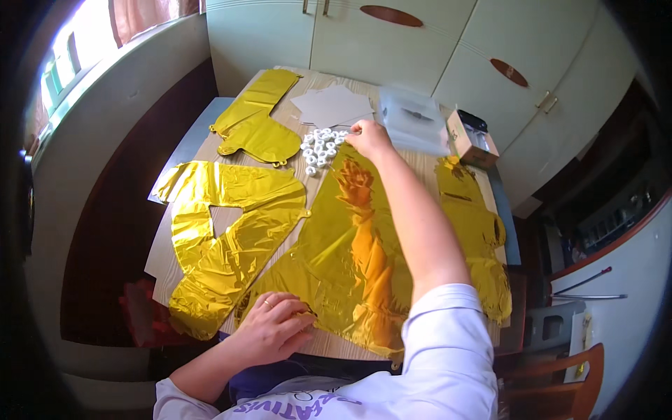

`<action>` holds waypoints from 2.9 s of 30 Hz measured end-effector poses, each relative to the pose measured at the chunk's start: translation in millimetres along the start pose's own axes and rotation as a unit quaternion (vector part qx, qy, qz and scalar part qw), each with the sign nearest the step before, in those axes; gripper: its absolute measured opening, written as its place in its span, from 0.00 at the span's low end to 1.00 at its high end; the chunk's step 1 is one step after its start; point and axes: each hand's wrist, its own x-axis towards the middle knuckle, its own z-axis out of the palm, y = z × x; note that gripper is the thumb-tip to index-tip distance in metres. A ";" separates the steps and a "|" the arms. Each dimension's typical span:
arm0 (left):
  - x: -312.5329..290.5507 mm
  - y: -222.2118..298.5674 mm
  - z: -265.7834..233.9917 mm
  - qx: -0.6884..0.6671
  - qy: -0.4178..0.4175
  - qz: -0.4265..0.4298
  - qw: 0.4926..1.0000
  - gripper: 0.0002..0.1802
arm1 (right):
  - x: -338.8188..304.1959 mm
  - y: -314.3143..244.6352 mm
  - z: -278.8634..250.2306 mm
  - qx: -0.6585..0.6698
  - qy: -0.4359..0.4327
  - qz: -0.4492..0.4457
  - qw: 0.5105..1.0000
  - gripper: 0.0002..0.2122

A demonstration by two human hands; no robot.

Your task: Manual assembly of gold foil balloons by attaching plastic valves and string.

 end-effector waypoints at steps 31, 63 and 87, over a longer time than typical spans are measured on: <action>2.6 -11.7 -1.8 -0.052 -0.031 -0.024 0.998 0.17 | 50.6 0.0 45.4 -0.053 0.035 -0.023 0.998 0.15; 0.5 -11.7 -1.6 -0.049 -0.036 -0.022 0.998 0.17 | 45.7 -27.7 51.8 -0.038 -0.020 -0.091 0.995 0.07; 1.7 -9.9 -1.3 -0.048 -0.035 -0.028 0.998 0.17 | 40.5 -65.6 63.3 -0.172 -0.030 0.052 0.983 0.17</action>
